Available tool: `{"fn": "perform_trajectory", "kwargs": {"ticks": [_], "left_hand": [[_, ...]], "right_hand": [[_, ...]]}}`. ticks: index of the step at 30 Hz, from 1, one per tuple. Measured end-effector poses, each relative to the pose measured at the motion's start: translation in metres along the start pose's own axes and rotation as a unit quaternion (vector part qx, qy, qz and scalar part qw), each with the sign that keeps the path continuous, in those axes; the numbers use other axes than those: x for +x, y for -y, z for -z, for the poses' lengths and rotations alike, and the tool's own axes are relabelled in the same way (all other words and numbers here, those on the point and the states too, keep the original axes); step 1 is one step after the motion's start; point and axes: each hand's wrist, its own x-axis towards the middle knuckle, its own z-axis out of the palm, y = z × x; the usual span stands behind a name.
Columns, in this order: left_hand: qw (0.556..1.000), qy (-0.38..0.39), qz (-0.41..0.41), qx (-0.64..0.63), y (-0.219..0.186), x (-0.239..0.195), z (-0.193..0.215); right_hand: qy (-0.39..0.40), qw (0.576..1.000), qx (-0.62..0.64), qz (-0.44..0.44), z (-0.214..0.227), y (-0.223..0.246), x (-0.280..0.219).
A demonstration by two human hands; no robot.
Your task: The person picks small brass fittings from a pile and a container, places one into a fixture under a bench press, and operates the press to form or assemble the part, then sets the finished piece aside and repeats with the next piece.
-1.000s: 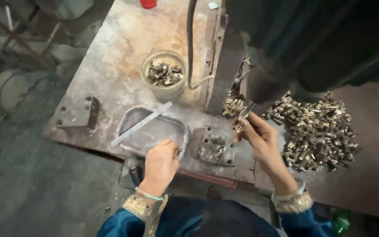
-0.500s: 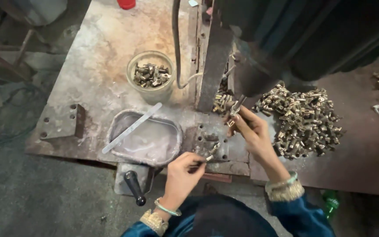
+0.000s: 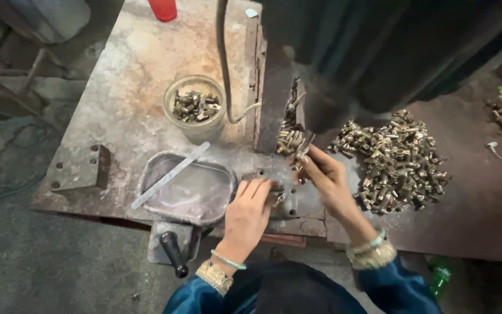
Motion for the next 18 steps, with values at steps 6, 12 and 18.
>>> {"fn": "perform_trajectory", "kwargs": {"ticks": [6, 12, 18], "left_hand": [[0.964, 0.128, -0.133, 0.191, 0.031, 0.009, -0.031], [1.0, 0.008, 0.026, -0.016, 0.027, -0.001, -0.028], [0.827, -0.055, 0.359, -0.428, 0.005, -0.011, -0.012]], "right_hand": [[-0.02, 0.999, 0.021, 0.014, -0.001, -0.003, -0.001], [0.014, 0.999, 0.046, 0.001, -0.001, 0.006, -0.003], [0.029, 0.998, 0.062, -0.005, 0.01, -0.016, 0.006]]}}
